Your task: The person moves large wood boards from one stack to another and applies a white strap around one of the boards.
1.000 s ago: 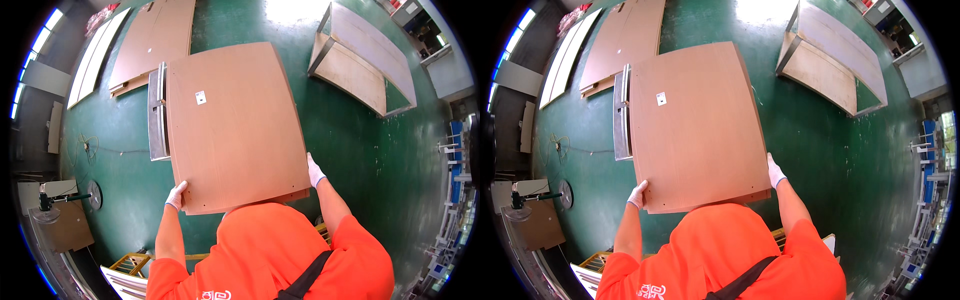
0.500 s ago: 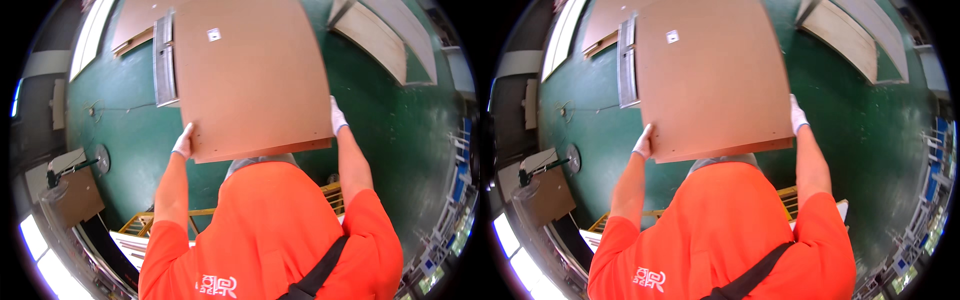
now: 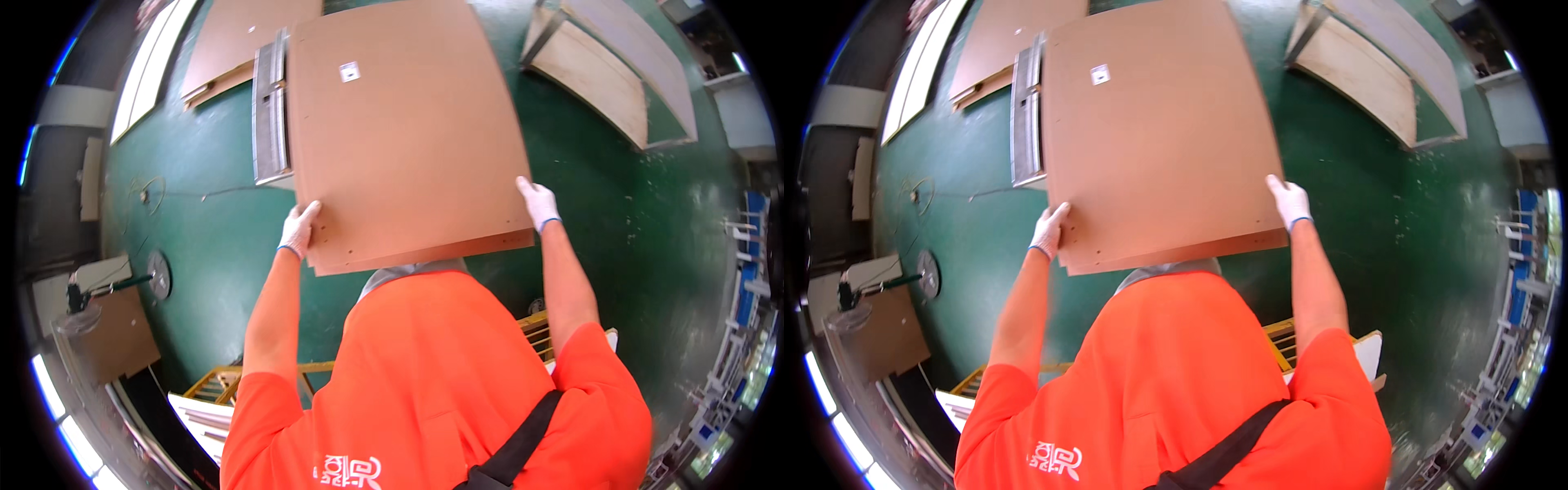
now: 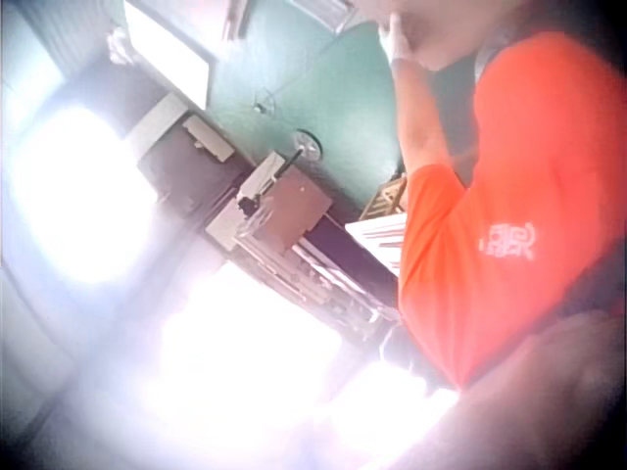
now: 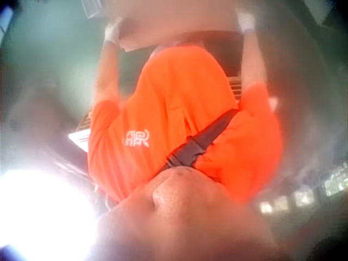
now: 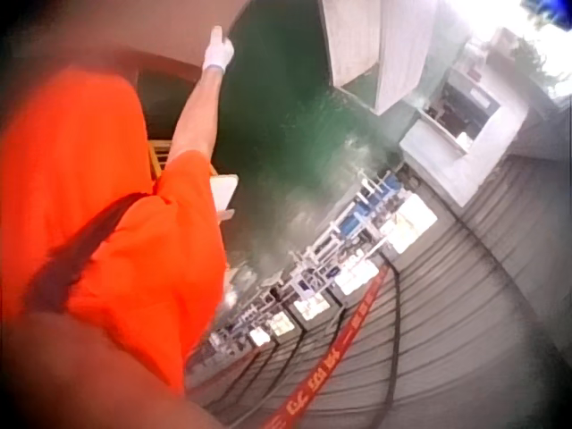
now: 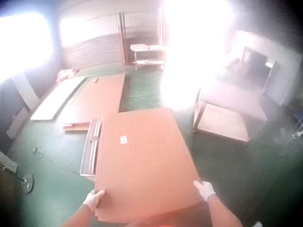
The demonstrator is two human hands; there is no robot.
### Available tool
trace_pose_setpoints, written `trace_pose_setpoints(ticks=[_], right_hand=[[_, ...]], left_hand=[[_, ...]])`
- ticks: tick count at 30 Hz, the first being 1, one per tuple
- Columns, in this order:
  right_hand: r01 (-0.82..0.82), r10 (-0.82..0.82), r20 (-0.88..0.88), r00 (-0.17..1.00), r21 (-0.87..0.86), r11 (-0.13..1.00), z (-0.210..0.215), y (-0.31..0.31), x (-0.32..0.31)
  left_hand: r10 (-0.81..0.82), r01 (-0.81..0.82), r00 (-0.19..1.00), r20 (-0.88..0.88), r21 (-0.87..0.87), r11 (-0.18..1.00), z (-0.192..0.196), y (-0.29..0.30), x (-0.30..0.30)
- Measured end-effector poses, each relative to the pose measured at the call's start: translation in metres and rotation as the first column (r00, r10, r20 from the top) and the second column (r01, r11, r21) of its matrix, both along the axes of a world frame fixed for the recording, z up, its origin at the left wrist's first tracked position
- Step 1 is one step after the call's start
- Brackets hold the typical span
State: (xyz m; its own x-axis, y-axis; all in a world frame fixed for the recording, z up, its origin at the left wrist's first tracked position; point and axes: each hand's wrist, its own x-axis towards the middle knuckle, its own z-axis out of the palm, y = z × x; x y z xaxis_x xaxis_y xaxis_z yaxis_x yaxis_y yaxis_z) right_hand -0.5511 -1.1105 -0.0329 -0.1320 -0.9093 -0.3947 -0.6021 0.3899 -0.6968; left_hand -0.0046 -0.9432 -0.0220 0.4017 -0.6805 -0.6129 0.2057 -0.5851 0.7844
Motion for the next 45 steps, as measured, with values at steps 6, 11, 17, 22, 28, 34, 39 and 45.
trace_pose_setpoints(ticks=[6, 11, 17, 22, 28, 34, 39, 45], right_hand=[[0.075, -0.102, -0.151, 0.983, -0.178, 0.981, 0.028, 0.028, 0.030], [0.111, -0.137, -0.247, 0.959, -0.117, 0.987, 0.036, 0.046, 0.039], [0.162, -0.167, -0.223, 0.961, -0.038, 0.986, 0.045, 0.060, 0.034], [0.219, -0.216, -0.185, 0.959, -0.004, 0.976, 0.056, 0.091, 0.037], [0.183, -0.184, 0.006, 0.983, 0.066, 0.981, 0.048, 0.076, 0.008], [0.115, -0.207, 0.402, 0.892, 0.241, 0.964, -0.015, 0.008, -0.013], [0.107, -0.349, 0.461, 0.816, 0.473, 0.874, -0.006, -0.050, 0.019], [0.145, -0.313, 0.383, 0.869, 0.406, 0.902, -0.033, -0.044, -0.015]], left_hand=[[0.017, -0.017, 0.985, 0.172, -0.006, 1.000, 0.007, -0.017, -0.004], [0.082, -0.085, 0.984, 0.160, 0.013, 0.996, 0.011, -0.018, -0.008], [0.086, -0.089, 0.980, 0.177, 0.008, 0.996, 0.014, -0.010, -0.010], [0.111, -0.114, 0.988, 0.107, 0.022, 0.993, 0.023, 0.009, -0.015], [0.097, -0.098, 0.995, -0.026, -0.029, 0.995, 0.017, 0.013, -0.010], [0.163, -0.123, 0.943, -0.291, 0.152, 0.981, -0.005, 0.020, 0.006], [0.192, -0.174, 0.977, -0.088, 0.178, 0.969, 0.001, 0.014, -0.007], [0.221, -0.209, 0.974, -0.050, 0.181, 0.961, 0.012, 0.030, -0.027]])
